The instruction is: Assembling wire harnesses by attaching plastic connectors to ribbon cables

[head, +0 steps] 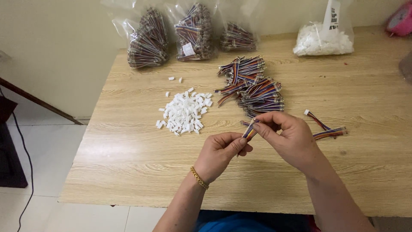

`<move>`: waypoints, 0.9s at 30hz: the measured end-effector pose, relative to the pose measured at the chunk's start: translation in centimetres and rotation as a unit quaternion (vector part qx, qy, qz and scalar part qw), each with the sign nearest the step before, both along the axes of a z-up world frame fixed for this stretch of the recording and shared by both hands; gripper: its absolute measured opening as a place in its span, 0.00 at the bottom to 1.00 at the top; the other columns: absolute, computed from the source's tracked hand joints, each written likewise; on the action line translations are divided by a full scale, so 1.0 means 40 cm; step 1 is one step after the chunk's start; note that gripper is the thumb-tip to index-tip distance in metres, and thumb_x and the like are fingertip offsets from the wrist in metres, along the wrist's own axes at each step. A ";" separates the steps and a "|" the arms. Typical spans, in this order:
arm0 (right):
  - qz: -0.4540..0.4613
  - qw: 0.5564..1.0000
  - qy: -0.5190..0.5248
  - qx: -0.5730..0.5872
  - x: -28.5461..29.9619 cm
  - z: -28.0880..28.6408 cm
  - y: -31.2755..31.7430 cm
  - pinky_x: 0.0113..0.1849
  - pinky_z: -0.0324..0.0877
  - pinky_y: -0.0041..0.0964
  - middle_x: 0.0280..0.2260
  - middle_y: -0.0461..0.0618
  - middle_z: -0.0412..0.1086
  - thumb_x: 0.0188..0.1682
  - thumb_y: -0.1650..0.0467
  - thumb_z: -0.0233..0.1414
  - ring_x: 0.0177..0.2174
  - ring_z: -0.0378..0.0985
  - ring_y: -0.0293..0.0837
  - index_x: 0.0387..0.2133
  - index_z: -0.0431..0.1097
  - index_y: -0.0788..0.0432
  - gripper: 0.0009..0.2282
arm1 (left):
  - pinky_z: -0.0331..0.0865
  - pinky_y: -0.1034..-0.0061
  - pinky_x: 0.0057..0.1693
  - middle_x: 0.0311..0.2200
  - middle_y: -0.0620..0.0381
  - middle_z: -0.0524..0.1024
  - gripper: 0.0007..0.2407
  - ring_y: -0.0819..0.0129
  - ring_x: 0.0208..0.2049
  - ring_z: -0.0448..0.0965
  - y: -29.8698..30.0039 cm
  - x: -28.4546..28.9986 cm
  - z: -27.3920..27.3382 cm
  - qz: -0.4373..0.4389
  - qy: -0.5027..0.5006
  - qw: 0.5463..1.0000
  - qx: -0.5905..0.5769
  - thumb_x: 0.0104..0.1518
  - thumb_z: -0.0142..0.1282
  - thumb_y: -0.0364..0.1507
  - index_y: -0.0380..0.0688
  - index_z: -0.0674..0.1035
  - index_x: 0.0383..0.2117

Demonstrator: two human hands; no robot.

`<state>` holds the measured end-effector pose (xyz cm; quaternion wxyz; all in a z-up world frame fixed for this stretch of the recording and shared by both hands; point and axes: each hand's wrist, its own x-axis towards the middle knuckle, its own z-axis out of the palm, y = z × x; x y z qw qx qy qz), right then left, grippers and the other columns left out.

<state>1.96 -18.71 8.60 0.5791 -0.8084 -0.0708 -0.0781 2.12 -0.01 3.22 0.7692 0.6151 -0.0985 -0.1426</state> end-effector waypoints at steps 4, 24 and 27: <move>-0.006 1.000 -0.014 -0.016 -0.010 0.026 0.013 0.30 0.68 0.30 0.20 0.48 0.72 0.43 0.73 0.58 0.24 0.68 0.35 0.34 0.78 0.59 0.06 | 0.71 0.83 0.39 0.23 0.53 0.80 0.07 0.75 0.27 0.77 -0.002 -0.011 0.014 0.007 0.007 1.000 0.005 0.58 0.57 0.26 0.34 0.81 0.36; -0.004 0.999 -0.037 0.034 -0.007 0.001 0.018 0.30 0.68 0.32 0.18 0.51 0.71 0.42 0.73 0.60 0.23 0.68 0.37 0.36 0.76 0.62 0.08 | 0.71 0.82 0.38 0.20 0.58 0.78 0.05 0.77 0.27 0.73 0.024 -0.003 0.034 0.017 -0.069 0.993 0.090 0.58 0.58 0.28 0.41 0.83 0.31; -0.025 0.995 -0.049 0.082 -0.005 -0.009 -0.002 0.32 0.68 0.33 0.19 0.52 0.70 0.43 0.76 0.58 0.24 0.70 0.38 0.37 0.74 0.64 0.09 | 0.73 0.78 0.42 0.22 0.58 0.80 0.05 0.78 0.30 0.75 0.040 0.001 0.014 0.023 -0.083 0.991 0.103 0.57 0.57 0.28 0.41 0.83 0.31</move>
